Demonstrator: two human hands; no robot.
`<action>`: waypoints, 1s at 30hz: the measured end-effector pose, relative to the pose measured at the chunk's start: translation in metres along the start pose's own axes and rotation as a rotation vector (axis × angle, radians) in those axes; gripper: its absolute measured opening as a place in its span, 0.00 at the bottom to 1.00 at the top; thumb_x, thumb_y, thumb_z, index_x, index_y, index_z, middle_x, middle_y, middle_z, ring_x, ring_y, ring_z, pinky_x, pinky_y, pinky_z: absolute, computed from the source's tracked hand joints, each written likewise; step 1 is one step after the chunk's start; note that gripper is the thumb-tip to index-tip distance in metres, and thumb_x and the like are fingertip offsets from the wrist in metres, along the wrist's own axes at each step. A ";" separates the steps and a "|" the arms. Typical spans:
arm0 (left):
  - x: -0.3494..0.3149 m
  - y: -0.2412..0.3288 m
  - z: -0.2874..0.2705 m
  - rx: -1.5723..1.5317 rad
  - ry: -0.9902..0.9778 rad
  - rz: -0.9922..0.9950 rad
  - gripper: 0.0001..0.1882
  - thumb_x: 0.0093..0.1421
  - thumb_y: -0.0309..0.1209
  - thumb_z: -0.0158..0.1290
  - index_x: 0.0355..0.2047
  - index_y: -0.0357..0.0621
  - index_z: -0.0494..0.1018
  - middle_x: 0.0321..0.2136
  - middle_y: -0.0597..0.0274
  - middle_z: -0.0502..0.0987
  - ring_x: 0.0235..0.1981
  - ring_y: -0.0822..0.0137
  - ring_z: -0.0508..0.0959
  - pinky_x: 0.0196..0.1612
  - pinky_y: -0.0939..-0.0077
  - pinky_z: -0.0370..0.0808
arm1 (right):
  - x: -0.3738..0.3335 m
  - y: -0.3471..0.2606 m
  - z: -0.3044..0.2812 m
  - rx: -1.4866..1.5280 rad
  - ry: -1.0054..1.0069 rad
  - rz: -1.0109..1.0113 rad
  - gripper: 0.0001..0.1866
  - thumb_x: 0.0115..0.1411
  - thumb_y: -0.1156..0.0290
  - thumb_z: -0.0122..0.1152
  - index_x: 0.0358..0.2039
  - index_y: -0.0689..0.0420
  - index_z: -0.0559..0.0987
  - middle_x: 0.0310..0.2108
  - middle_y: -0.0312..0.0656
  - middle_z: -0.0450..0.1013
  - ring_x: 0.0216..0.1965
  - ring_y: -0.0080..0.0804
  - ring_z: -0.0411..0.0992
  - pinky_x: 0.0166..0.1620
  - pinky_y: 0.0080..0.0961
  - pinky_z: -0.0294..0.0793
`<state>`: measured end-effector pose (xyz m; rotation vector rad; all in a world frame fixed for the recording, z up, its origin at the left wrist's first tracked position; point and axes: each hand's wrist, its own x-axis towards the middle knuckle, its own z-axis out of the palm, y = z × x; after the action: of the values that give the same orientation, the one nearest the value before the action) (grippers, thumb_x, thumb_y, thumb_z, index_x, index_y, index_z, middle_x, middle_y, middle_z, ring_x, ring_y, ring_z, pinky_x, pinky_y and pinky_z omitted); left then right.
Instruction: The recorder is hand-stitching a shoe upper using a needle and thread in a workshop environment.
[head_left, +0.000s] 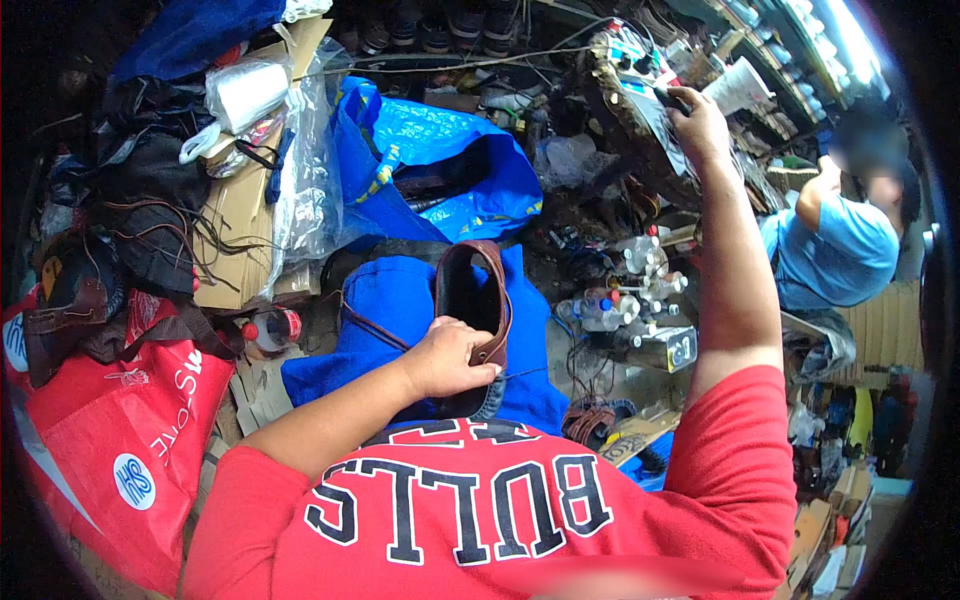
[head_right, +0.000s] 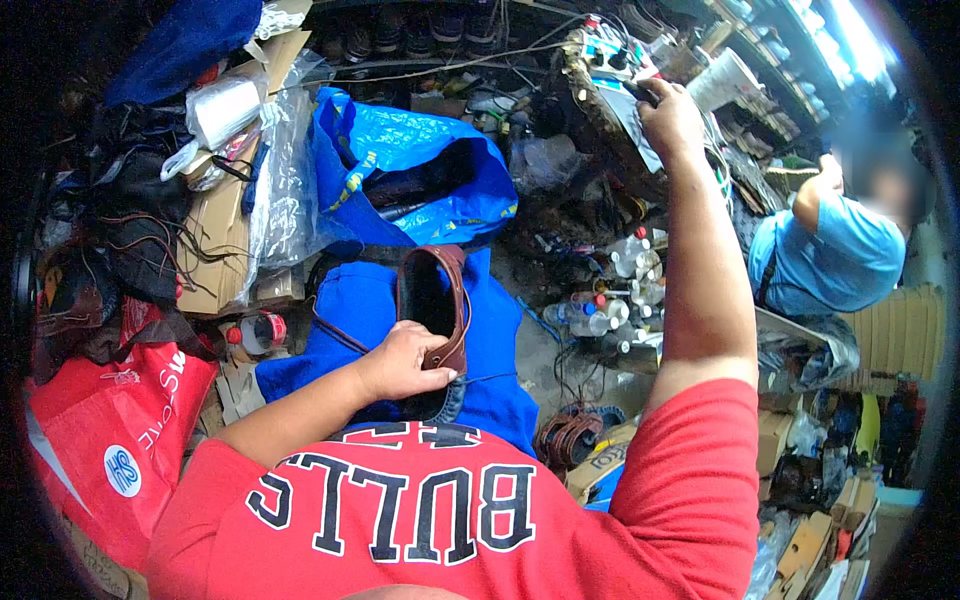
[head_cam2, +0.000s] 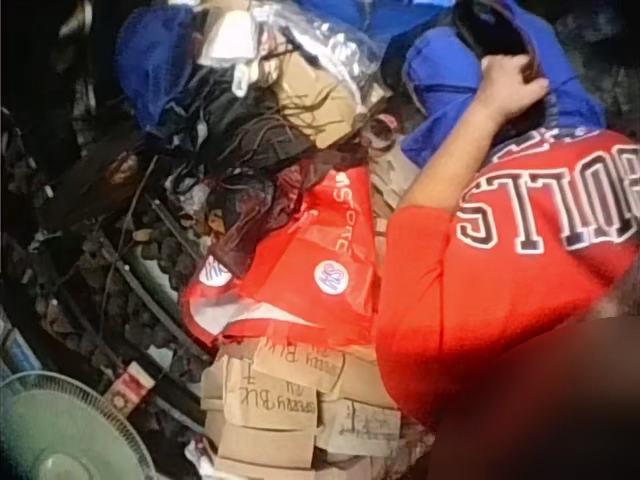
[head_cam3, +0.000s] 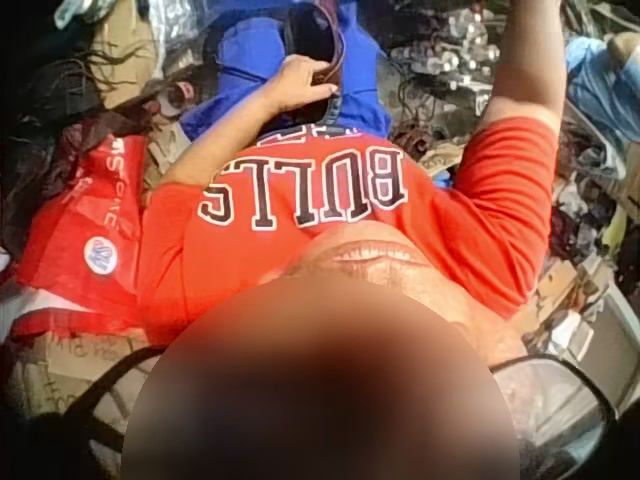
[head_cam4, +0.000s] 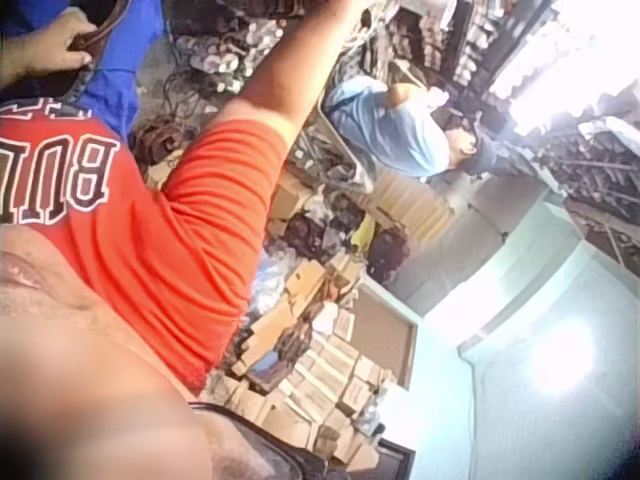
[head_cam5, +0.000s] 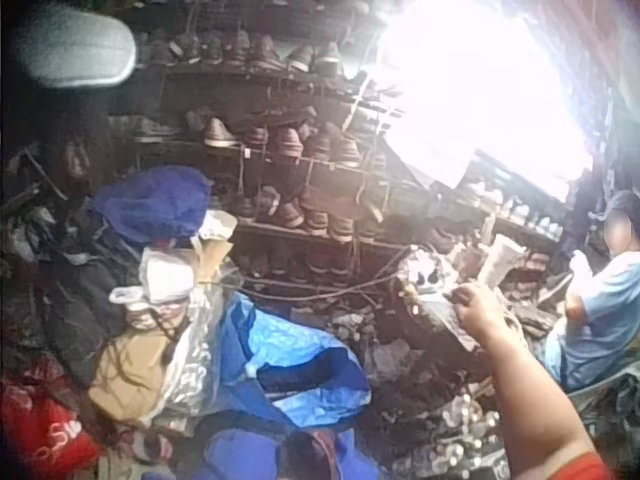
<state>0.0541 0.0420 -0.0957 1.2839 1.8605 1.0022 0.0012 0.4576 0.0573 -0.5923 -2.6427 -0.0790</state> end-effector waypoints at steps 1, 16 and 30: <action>-0.003 -0.006 0.004 -0.005 0.035 -0.006 0.16 0.49 0.43 0.55 0.31 0.44 0.76 0.23 0.52 0.76 0.32 0.52 0.75 0.44 0.59 0.66 | 0.005 -0.009 0.004 -0.066 -0.057 0.042 0.17 0.51 0.65 0.61 0.43 0.43 0.78 0.44 0.43 0.72 0.47 0.41 0.71 0.51 0.34 0.69; 0.007 -0.019 0.009 -0.538 -0.075 -0.225 0.11 0.53 0.34 0.58 0.33 0.38 0.78 0.24 0.62 0.79 0.25 0.75 0.76 0.31 0.77 0.72 | -0.211 -0.076 0.001 0.781 -0.426 -0.220 0.13 0.51 0.70 0.65 0.39 0.57 0.79 0.33 0.41 0.73 0.37 0.29 0.72 0.42 0.22 0.70; -0.016 -0.005 0.022 0.246 0.284 0.169 0.18 0.50 0.38 0.60 0.37 0.40 0.72 0.31 0.53 0.70 0.36 0.55 0.72 0.41 0.65 0.69 | -0.346 -0.072 0.016 0.537 -0.346 0.367 0.12 0.56 0.64 0.59 0.25 0.60 0.76 0.26 0.43 0.73 0.24 0.32 0.71 0.28 0.30 0.69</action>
<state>0.0756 0.0310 -0.1091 1.5289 2.1731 1.1176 0.2469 0.2578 -0.0998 -0.9412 -2.6433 0.8808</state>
